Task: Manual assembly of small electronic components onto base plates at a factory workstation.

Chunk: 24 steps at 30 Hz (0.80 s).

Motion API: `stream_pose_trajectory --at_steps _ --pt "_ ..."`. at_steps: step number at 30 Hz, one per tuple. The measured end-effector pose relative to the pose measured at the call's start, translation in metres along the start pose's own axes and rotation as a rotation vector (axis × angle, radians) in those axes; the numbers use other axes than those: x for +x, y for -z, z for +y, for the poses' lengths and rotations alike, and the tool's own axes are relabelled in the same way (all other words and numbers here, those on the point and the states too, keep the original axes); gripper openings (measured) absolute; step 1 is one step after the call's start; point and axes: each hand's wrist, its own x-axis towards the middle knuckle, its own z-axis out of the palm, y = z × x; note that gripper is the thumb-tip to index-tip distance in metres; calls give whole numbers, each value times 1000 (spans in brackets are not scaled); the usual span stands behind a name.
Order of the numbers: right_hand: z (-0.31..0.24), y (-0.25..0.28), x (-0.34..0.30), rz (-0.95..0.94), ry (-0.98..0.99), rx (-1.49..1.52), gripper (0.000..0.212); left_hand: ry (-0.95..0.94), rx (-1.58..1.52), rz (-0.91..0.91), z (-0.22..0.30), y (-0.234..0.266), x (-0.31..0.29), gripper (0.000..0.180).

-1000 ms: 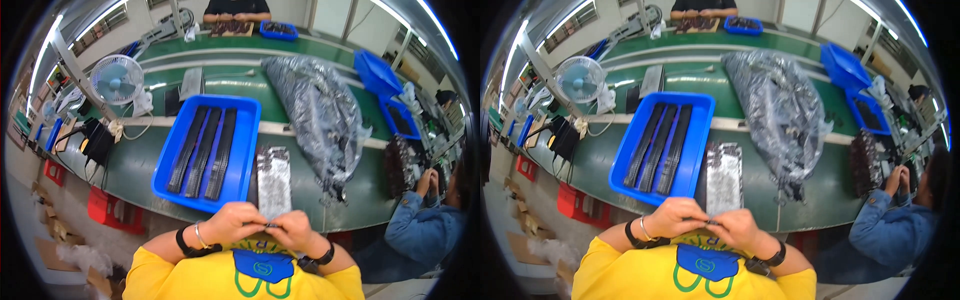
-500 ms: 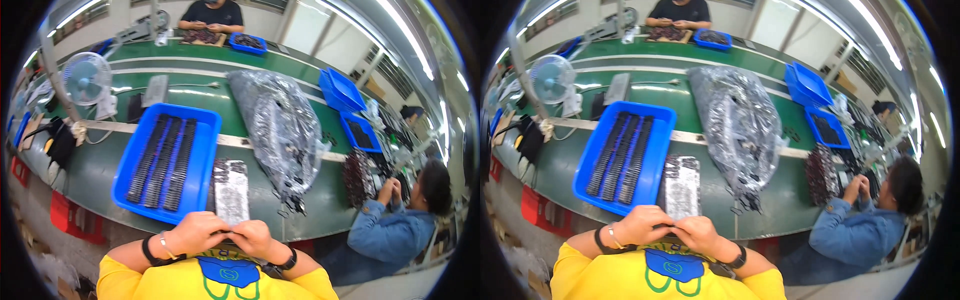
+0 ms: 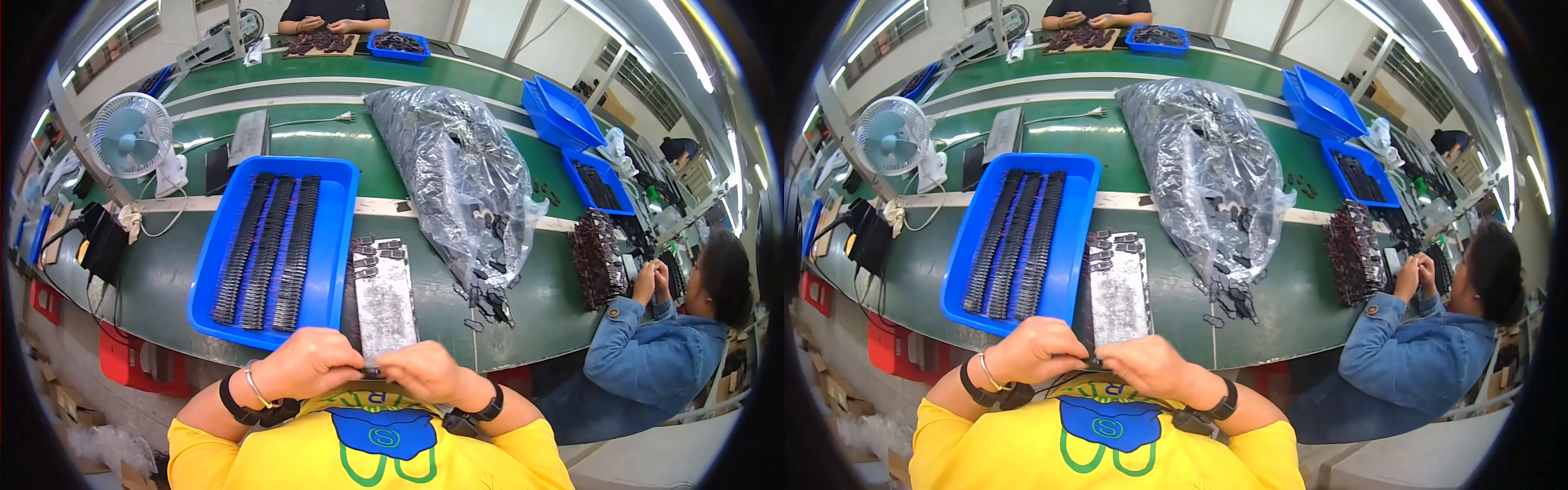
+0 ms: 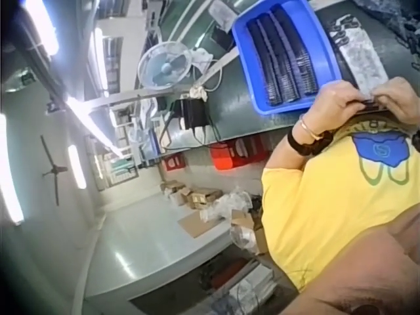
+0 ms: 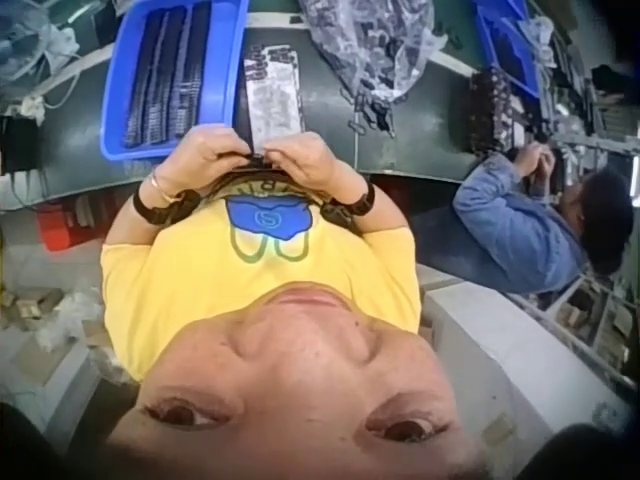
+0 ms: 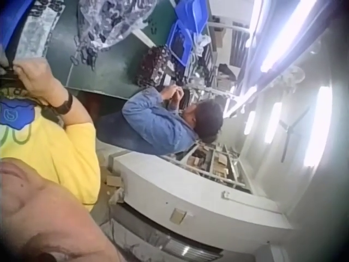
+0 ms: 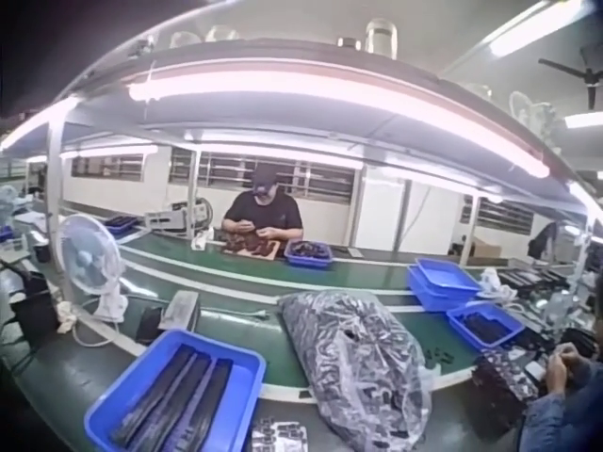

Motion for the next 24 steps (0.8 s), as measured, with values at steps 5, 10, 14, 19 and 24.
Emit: stream_pose_trajectory --at_steps 5,10,14,19,24 --pt "-24 33 3 227 1 -213 41 133 298 67 -20 39 -21 11" --pt "-38 46 10 264 107 -349 44 279 515 -2 -45 57 -40 11" --pt "-36 46 5 322 198 -371 47 291 466 -95 -49 62 -37 9" --pt "-29 48 -20 361 56 -505 43 297 466 -154 -48 62 -37 8" --pt "-18 44 -58 464 -137 -525 39 307 453 -187 -53 63 -44 9"
